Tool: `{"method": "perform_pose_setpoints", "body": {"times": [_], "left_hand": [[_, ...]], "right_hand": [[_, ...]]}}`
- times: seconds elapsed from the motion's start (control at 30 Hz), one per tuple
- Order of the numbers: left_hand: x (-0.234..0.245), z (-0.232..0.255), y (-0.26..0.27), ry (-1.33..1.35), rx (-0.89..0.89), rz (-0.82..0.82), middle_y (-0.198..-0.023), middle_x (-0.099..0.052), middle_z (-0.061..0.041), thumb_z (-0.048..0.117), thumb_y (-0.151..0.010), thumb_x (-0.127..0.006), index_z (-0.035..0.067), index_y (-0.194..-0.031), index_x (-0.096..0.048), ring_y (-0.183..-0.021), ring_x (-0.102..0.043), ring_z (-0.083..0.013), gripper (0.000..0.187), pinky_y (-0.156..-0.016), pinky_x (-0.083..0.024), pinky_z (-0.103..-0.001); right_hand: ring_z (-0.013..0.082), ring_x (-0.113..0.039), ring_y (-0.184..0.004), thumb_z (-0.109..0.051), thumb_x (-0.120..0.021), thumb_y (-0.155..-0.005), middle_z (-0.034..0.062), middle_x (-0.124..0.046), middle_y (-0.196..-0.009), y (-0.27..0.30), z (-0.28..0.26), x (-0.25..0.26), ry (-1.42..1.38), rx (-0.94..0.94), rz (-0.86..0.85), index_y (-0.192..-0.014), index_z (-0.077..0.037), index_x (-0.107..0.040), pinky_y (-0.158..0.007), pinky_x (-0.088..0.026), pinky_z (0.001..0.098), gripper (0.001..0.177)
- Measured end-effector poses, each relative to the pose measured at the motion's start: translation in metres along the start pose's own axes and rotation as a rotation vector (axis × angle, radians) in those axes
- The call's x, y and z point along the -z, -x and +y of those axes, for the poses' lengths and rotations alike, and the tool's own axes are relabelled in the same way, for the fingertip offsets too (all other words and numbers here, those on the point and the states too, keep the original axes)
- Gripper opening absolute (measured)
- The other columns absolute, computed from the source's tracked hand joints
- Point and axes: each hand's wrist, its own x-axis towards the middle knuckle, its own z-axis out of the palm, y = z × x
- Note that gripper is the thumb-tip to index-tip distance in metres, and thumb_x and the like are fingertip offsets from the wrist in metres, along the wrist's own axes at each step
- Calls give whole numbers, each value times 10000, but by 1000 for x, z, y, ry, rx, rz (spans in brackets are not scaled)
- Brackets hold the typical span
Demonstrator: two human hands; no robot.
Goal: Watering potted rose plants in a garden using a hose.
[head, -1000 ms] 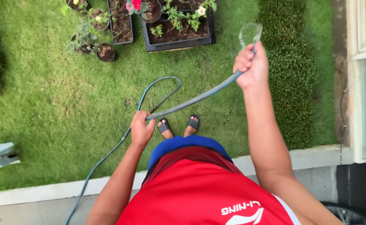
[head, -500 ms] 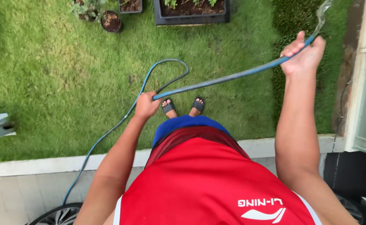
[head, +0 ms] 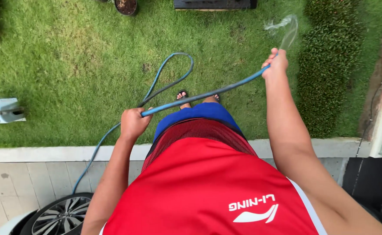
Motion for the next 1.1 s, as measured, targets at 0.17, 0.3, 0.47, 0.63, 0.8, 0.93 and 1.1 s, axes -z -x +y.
{"method": "perform_pose_setpoints", "body": {"times": [0.17, 0.3, 0.47, 0.63, 0.8, 0.93, 1.1], "left_hand": [[-4, 1, 23, 39, -42, 92, -632, -602, -237, 418, -929, -722, 26, -686, -696, -582, -585, -451, 462, -560, -476, -493], [-14, 7, 36, 20, 1, 114, -621, -578, -244, 426, -950, -727, 5, -667, -671, -583, -557, -463, 511, -543, -458, -493], [-16, 47, 48, -6, 47, 104, -580, -553, -238, 425, -935, -738, 16, -658, -671, -544, -515, -461, 499, -526, -434, -492], [-30, 75, 58, -37, 26, 126, -580, -545, -233, 410, -944, -741, 18, -612, -634, -553, -518, -456, 525, -535, -412, -507], [-42, 91, 81, -2, 34, 194, -632, -558, -229, 383, -939, -765, 1, -623, -604, -577, -510, -462, 521, -523, -414, -496], [-41, 102, 87, 15, 86, 216, -605, -545, -233, 379, -935, -767, 6, -633, -618, -565, -504, -462, 502, -518, -404, -504], [-38, 99, 92, 20, 144, 163, -621, -541, -244, 368, -954, -762, -12, -636, -601, -571, -478, -471, 521, -534, -403, -503]], "right_hand": [[71, -386, -475, -371, -506, -1024, -54, -478, -638, -14, 31, 9, 108, -89, 22, -896, -133, -677, -440, -346, 266, 320], [75, -420, -472, -315, -485, -1015, -54, -474, -598, -15, 45, 22, 308, -110, -17, -849, -105, -647, -431, -373, 277, 314], [62, -382, -449, -348, -470, -1023, -79, -438, -578, -28, 48, 53, 333, -297, -30, -856, -98, -672, -418, -329, 253, 361], [72, -400, -447, -392, -449, -1038, -65, -477, -573, -35, 32, 65, 298, -370, -105, -855, -114, -632, -419, -344, 263, 380], [75, -368, -437, -446, -460, -1030, -78, -426, -563, -30, 22, 51, 378, -378, -147, -819, -153, -597, -409, -322, 267, 387], [72, -386, -459, -415, -454, -1040, -70, -457, -579, -43, 18, 31, 386, -352, -249, -838, -142, -603, -425, -345, 273, 371], [105, -349, -413, -443, -460, -1014, -58, -392, -527, -31, 21, 17, 486, -321, -274, -780, -159, -596, -392, -301, 293, 392]]}}
